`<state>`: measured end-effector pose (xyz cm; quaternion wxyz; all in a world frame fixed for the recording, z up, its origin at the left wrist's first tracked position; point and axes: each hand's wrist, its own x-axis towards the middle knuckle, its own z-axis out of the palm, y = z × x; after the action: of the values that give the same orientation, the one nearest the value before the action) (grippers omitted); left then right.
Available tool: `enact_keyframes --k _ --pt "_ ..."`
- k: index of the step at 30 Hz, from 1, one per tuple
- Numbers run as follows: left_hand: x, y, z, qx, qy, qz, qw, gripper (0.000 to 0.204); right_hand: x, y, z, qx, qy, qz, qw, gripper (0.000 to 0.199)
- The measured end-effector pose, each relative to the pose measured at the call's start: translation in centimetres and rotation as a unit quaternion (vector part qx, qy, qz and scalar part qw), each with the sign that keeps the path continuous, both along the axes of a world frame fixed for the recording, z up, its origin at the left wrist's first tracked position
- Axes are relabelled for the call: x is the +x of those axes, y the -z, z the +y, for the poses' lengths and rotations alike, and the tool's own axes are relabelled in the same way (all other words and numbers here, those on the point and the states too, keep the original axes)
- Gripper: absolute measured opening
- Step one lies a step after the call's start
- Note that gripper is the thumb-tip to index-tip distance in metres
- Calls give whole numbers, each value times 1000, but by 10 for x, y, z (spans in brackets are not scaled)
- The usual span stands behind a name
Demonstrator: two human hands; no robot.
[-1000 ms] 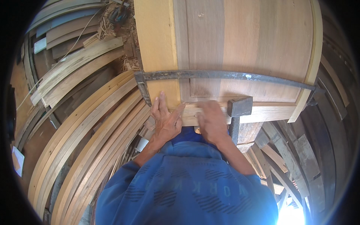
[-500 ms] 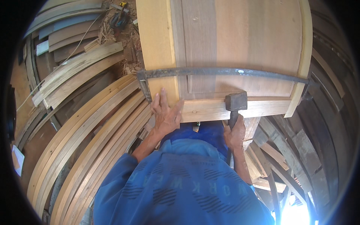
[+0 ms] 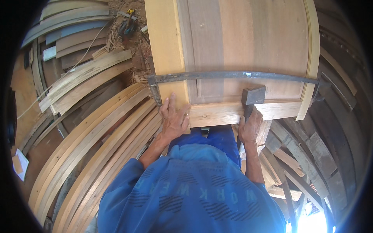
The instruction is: The person measures a wooden door panel using a large square and applies adhesive to a small wooden piece before attaching it to the frame.
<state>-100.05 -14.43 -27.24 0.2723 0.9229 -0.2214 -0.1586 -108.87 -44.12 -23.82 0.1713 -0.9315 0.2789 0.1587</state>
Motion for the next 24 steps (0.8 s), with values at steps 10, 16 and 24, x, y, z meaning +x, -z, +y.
enact_keyframes --k 10,16,24 --pt "6 -1 5 -42 -18 15 999 50 80 -24 99 195 -129 -28 972 28" --pt "5 8 14 -89 -17 12 996 50 90 1 120 173 -156 39 972 29" --pt "4 14 19 -125 -22 21 992 48 72 22 123 248 -81 -30 965 30"
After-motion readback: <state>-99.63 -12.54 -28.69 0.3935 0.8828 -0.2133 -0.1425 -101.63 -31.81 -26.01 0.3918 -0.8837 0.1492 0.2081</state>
